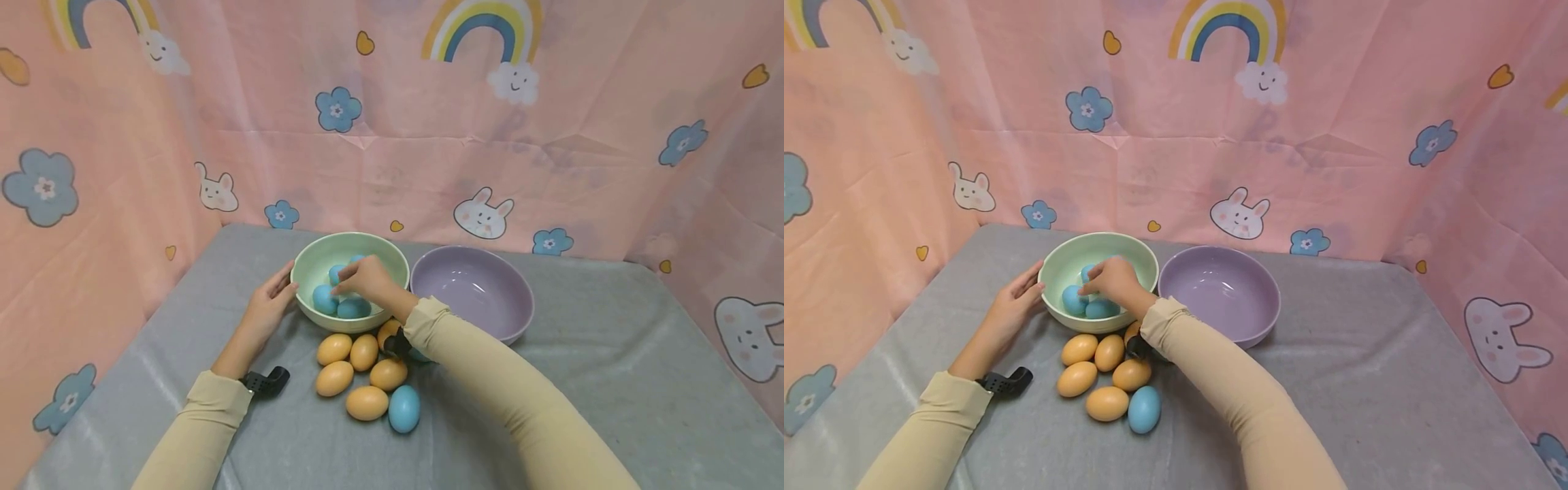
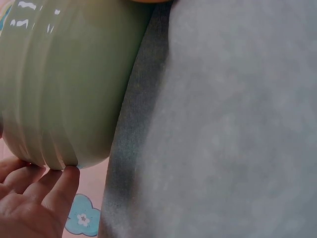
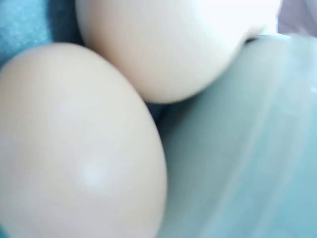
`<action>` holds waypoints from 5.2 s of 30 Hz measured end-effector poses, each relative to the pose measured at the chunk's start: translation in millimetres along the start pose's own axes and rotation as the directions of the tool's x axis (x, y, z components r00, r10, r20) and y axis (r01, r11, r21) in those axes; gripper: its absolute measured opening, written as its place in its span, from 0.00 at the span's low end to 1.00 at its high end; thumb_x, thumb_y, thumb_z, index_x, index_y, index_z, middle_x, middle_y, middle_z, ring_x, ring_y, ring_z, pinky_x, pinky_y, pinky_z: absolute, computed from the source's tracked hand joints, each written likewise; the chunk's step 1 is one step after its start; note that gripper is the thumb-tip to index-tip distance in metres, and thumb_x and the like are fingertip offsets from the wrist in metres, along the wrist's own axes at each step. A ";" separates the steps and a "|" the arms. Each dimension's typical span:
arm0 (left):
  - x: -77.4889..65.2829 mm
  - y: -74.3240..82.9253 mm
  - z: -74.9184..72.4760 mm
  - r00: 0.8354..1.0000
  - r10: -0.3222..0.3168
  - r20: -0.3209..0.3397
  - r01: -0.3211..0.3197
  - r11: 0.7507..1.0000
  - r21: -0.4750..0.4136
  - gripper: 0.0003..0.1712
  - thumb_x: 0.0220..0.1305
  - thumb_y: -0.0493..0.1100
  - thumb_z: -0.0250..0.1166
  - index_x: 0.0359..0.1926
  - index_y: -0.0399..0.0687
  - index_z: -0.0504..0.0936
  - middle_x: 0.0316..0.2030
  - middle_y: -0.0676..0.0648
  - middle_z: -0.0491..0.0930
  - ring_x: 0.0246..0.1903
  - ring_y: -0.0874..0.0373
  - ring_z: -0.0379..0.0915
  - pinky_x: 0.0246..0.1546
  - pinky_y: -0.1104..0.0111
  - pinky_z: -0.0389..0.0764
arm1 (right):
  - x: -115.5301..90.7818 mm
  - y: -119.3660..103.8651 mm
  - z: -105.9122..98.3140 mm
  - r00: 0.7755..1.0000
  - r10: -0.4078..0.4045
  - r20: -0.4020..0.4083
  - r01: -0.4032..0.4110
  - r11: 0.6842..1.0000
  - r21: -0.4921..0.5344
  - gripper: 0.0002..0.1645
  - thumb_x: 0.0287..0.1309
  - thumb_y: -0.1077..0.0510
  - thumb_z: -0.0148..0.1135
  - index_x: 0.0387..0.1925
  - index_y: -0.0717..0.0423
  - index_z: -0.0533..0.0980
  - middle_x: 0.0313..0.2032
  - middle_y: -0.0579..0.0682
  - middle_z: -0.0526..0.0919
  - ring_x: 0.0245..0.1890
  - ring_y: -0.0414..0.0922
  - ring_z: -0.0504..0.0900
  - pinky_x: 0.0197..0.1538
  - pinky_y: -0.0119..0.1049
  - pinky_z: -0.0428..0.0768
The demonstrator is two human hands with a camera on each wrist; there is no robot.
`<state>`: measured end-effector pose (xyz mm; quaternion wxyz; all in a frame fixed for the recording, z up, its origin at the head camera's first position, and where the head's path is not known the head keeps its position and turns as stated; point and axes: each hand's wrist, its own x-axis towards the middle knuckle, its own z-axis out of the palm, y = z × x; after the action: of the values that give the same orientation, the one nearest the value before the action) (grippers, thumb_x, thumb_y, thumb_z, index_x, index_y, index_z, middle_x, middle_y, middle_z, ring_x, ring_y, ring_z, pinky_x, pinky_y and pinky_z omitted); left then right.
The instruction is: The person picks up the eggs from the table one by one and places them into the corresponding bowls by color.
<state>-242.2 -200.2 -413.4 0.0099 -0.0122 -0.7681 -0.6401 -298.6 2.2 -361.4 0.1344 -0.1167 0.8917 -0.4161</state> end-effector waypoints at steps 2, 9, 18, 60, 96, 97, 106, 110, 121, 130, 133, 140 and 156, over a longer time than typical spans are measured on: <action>-0.2 0.5 0.1 1.000 -0.001 -0.002 0.001 1.000 0.001 0.33 0.77 0.43 0.50 0.78 0.49 0.52 0.77 0.44 0.53 0.76 0.51 0.51 0.71 0.58 0.66 | -3.6 0.9 -6.6 1.000 0.007 -0.010 -0.007 0.998 0.056 0.23 0.50 0.55 0.77 0.48 0.58 0.85 0.51 0.53 0.87 0.58 0.50 0.81 0.62 0.41 0.81; -1.6 0.6 0.8 1.000 0.004 -0.005 -0.003 1.000 0.019 0.33 0.77 0.43 0.51 0.78 0.50 0.53 0.77 0.45 0.53 0.76 0.51 0.51 0.72 0.58 0.64 | -20.9 10.7 -30.4 0.999 -0.006 -0.040 0.012 0.987 0.160 0.24 0.52 0.53 0.76 0.51 0.57 0.84 0.51 0.51 0.87 0.60 0.49 0.80 0.64 0.44 0.79; -1.1 0.7 1.2 1.000 0.004 -0.002 -0.004 1.000 0.018 0.33 0.77 0.44 0.51 0.78 0.51 0.53 0.77 0.45 0.53 0.76 0.52 0.51 0.71 0.58 0.66 | -58.3 22.1 -51.5 0.996 -0.026 -0.089 0.047 0.969 0.244 0.26 0.53 0.55 0.75 0.53 0.60 0.83 0.52 0.55 0.87 0.61 0.48 0.80 0.65 0.42 0.79; -0.5 0.7 1.7 1.000 0.011 -0.013 -0.011 1.000 0.026 0.34 0.77 0.45 0.52 0.78 0.51 0.54 0.77 0.47 0.54 0.77 0.53 0.50 0.74 0.57 0.62 | -174.0 89.0 -47.2 0.987 0.075 -0.144 -0.014 0.923 0.385 0.26 0.54 0.61 0.74 0.54 0.66 0.80 0.52 0.60 0.86 0.55 0.52 0.85 0.51 0.27 0.85; -1.0 1.5 2.4 0.999 0.027 -0.029 -0.025 0.999 0.045 0.34 0.76 0.43 0.51 0.78 0.48 0.54 0.77 0.43 0.54 0.76 0.48 0.51 0.73 0.55 0.64 | -170.9 112.0 -32.4 0.978 0.154 -0.143 -0.091 0.924 0.372 0.37 0.51 0.64 0.75 0.60 0.77 0.72 0.56 0.69 0.80 0.60 0.59 0.79 0.53 0.35 0.86; -1.1 1.5 2.2 0.999 0.025 -0.021 -0.024 0.999 0.037 0.34 0.76 0.43 0.51 0.78 0.48 0.53 0.77 0.44 0.54 0.76 0.49 0.51 0.73 0.55 0.64 | -170.1 111.9 -32.0 0.978 0.153 -0.143 -0.090 0.923 0.374 0.37 0.51 0.64 0.75 0.60 0.77 0.72 0.56 0.70 0.80 0.59 0.59 0.80 0.52 0.35 0.86; -1.9 2.2 1.9 1.000 0.007 -0.022 -0.007 1.000 0.019 0.34 0.77 0.44 0.52 0.78 0.49 0.53 0.77 0.46 0.53 0.77 0.52 0.50 0.74 0.57 0.63 | -166.8 112.9 -30.6 0.970 0.183 -0.158 -0.110 0.916 0.385 0.34 0.51 0.64 0.74 0.58 0.76 0.74 0.51 0.68 0.83 0.54 0.56 0.84 0.50 0.31 0.86; -1.6 2.6 2.2 1.000 0.002 -0.025 -0.001 1.000 0.031 0.34 0.77 0.44 0.52 0.78 0.49 0.53 0.77 0.46 0.53 0.77 0.52 0.50 0.74 0.57 0.63 | -165.7 112.5 -31.2 0.971 0.162 -0.173 -0.094 0.933 0.348 0.32 0.50 0.63 0.76 0.55 0.75 0.77 0.48 0.66 0.85 0.52 0.55 0.86 0.47 0.31 0.87; -1.6 1.1 1.7 1.000 0.010 -0.024 -0.009 1.000 0.027 0.33 0.77 0.44 0.51 0.78 0.50 0.54 0.77 0.46 0.53 0.77 0.52 0.50 0.74 0.57 0.63 | -159.9 113.7 -34.4 0.969 0.178 -0.171 -0.125 0.951 0.283 0.24 0.48 0.59 0.78 0.48 0.67 0.84 0.44 0.58 0.89 0.45 0.42 0.87 0.41 0.23 0.83; 1.4 -1.7 1.7 1.000 0.010 -0.017 -0.010 0.999 0.038 0.34 0.77 0.44 0.51 0.78 0.51 0.52 0.78 0.47 0.53 0.77 0.53 0.50 0.72 0.57 0.65 | -157.8 110.6 -31.6 0.970 0.161 -0.181 -0.115 0.963 0.243 0.24 0.46 0.58 0.79 0.46 0.66 0.85 0.40 0.58 0.90 0.40 0.40 0.87 0.40 0.26 0.84; 1.0 -1.5 1.9 1.000 0.014 -0.014 -0.013 0.999 0.032 0.34 0.77 0.44 0.51 0.78 0.51 0.52 0.78 0.47 0.52 0.77 0.52 0.50 0.72 0.57 0.65 | -156.6 110.2 -31.3 0.966 0.169 -0.195 -0.122 0.966 0.229 0.23 0.46 0.57 0.79 0.44 0.65 0.86 0.40 0.56 0.90 0.38 0.37 0.85 0.38 0.25 0.82; 0.7 -1.6 1.8 1.000 0.018 -0.009 -0.017 0.999 0.032 0.34 0.77 0.44 0.51 0.78 0.51 0.52 0.78 0.47 0.52 0.77 0.53 0.49 0.73 0.57 0.63 | -157.5 112.0 -30.1 0.969 0.151 -0.195 -0.103 0.967 0.234 0.20 0.46 0.58 0.79 0.41 0.65 0.86 0.39 0.57 0.90 0.37 0.37 0.86 0.38 0.25 0.82; -0.8 0.5 1.4 1.000 0.012 -0.008 -0.012 0.999 0.034 0.33 0.77 0.44 0.51 0.78 0.51 0.53 0.78 0.47 0.52 0.77 0.52 0.48 0.74 0.57 0.62 | -158.9 109.1 -18.8 0.981 0.139 -0.132 -0.085 0.933 0.350 0.35 0.51 0.63 0.75 0.60 0.71 0.75 0.56 0.65 0.82 0.58 0.56 0.82 0.55 0.40 0.85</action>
<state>-241.4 -198.7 -413.1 0.0172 -0.0139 -0.7789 -0.6268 -166.7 134.8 -411.5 0.1066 -0.0076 0.8187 -0.5642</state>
